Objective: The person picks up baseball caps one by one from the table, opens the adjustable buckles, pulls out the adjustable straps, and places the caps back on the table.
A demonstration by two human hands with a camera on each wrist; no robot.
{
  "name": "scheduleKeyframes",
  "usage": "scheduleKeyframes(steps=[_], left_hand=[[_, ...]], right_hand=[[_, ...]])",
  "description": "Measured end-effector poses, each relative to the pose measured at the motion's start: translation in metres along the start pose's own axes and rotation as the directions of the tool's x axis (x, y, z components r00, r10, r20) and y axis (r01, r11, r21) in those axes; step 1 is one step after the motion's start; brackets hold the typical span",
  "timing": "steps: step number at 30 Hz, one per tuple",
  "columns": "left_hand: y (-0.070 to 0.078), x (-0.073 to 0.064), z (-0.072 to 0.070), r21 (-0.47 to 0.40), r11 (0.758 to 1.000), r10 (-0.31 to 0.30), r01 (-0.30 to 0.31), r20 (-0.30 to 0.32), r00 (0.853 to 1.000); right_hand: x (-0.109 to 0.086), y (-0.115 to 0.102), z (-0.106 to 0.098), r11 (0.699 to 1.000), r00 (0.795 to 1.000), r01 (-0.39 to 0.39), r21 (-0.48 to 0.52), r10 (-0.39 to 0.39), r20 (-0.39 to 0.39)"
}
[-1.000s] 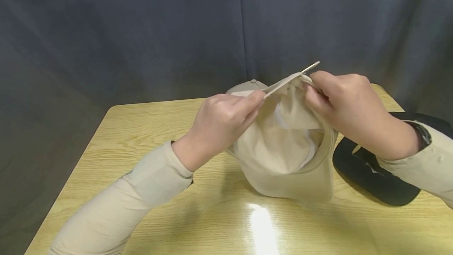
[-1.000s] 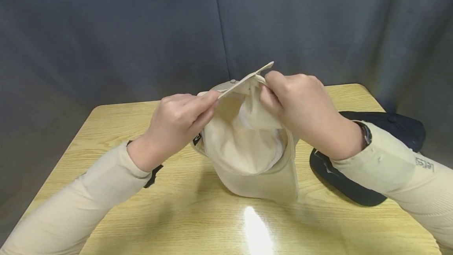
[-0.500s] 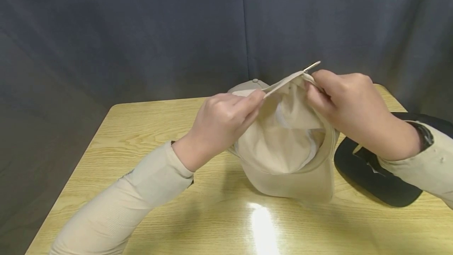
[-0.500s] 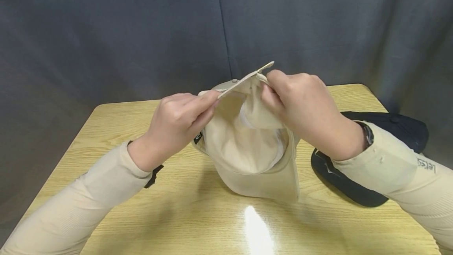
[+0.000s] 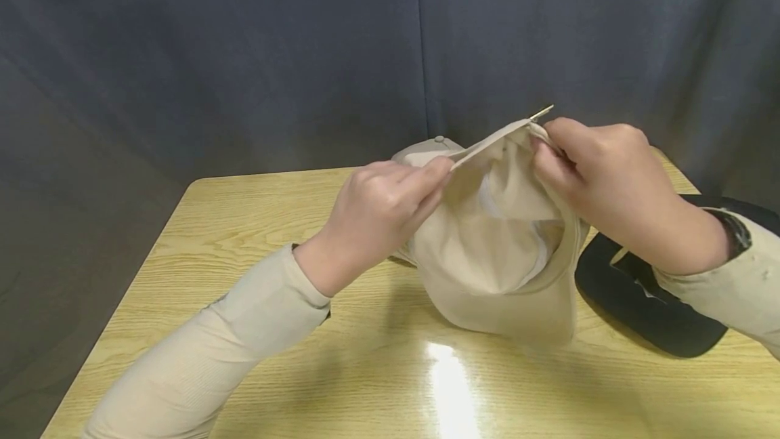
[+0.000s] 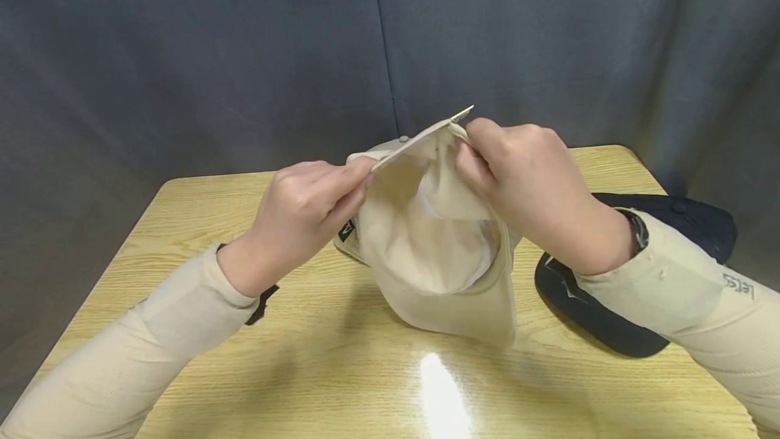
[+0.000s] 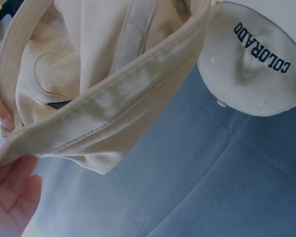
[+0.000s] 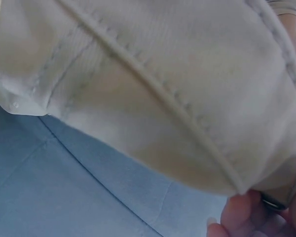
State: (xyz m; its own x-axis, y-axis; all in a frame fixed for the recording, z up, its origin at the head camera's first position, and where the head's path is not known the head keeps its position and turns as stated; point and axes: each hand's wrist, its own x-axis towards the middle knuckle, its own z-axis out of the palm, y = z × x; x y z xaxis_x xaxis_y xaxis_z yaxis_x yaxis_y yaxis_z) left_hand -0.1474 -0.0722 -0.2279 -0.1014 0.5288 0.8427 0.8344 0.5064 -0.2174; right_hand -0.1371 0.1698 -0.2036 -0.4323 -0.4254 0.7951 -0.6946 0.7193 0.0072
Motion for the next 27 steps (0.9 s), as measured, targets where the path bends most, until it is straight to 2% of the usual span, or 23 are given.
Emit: scheduleKeyframes(steps=[12, 25, 27], left_hand=[[-0.0011, -0.0019, -0.0006, -0.029, 1.000, -0.013, 0.013, 0.011, 1.000], [0.0000, -0.0015, -0.0004, -0.021, 1.000, -0.020, 0.020, -0.019, 1.000], [0.0008, -0.0014, -0.0011, -0.019, 1.000, -0.023, 0.022, -0.023, 0.999]], right_hand=[[0.0008, 0.0000, -0.0001, 1.000, 1.000, 0.004, 0.004, -0.004, 0.009], [0.0022, 0.0004, -0.0007, 1.000, 1.000, -0.005, 0.001, 0.005, -0.005], [0.0027, 0.0007, -0.0006, 1.000, 1.000, 0.013, -0.003, -0.013, -0.012]])
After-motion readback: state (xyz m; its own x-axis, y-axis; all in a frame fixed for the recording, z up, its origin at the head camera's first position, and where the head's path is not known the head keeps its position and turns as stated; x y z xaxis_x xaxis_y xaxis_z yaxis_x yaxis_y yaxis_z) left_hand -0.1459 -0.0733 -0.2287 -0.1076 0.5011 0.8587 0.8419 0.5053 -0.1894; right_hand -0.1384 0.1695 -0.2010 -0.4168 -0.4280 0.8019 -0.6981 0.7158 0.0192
